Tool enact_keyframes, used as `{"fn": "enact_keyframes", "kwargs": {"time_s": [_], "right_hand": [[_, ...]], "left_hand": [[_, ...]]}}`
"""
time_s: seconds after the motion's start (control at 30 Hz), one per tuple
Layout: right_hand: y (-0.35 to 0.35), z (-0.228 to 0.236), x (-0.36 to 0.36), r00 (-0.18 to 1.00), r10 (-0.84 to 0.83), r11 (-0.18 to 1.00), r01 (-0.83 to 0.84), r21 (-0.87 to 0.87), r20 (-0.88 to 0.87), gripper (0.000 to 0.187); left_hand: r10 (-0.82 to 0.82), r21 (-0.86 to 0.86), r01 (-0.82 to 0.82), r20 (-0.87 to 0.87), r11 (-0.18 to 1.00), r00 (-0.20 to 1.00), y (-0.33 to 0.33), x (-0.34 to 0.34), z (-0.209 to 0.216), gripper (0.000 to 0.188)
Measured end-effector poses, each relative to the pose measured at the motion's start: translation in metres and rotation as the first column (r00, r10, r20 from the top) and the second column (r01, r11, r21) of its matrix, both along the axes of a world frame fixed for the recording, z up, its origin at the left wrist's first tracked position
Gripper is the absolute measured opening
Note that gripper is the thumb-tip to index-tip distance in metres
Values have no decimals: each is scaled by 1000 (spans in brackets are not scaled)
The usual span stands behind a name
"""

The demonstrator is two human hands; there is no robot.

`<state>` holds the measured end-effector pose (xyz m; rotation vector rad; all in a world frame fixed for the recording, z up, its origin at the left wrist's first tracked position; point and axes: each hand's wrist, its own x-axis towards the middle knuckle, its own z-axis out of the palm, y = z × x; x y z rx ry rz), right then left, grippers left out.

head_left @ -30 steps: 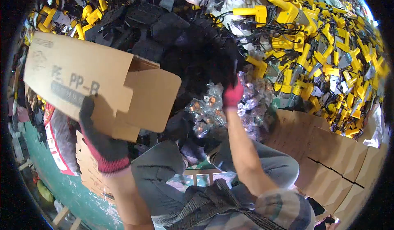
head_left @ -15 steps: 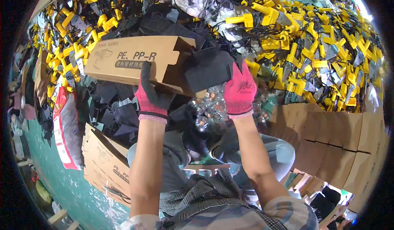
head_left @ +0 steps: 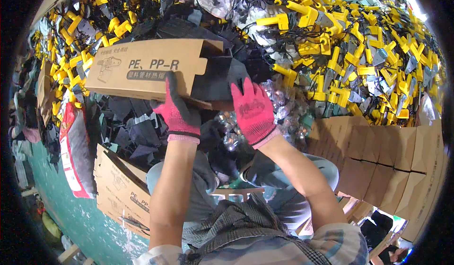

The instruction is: The person folds flat cardboard boxes into their assembled form, then places yellow and black handheld tools inside them by hand, and seals the boxes.

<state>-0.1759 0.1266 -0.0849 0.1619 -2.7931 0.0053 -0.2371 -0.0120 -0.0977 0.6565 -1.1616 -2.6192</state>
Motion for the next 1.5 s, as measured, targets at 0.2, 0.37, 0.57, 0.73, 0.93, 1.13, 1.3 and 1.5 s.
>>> {"fn": "enact_keyframes", "kwargs": {"time_s": [0.2,0.37,0.57,0.73,0.93,1.13,1.3,1.5], "right_hand": [[-1,-4,-8,997,-3,980,-13,198,81,41],[2,8,-3,980,57,965,-102,241,189,45],[8,7,9,983,29,962,-77,263,182,44],[33,30,15,994,60,982,-75,173,91,46],[23,7,4,975,221,938,-212,272,0,31],[37,-24,-8,709,699,677,-698,-234,-92,25],[109,-30,-61,614,786,-2,114,-993,69,29],[182,-203,-123,913,130,366,318,-875,386,28]], "left_hand": [[129,-84,-113,217,990,968,20,6,10,96],[-5,10,3,148,1000,989,5,2,17,83],[-9,-63,7,-25,998,1000,10,-2,6,69],[-316,96,318,-42,943,948,-3,-8,15,47],[-347,82,349,-46,933,937,29,5,16,46],[-491,153,482,28,863,871,15,5,9,37],[-385,-10,387,73,922,920,-23,7,37,45],[-75,-428,100,75,898,994,-61,21,70,39]]}}
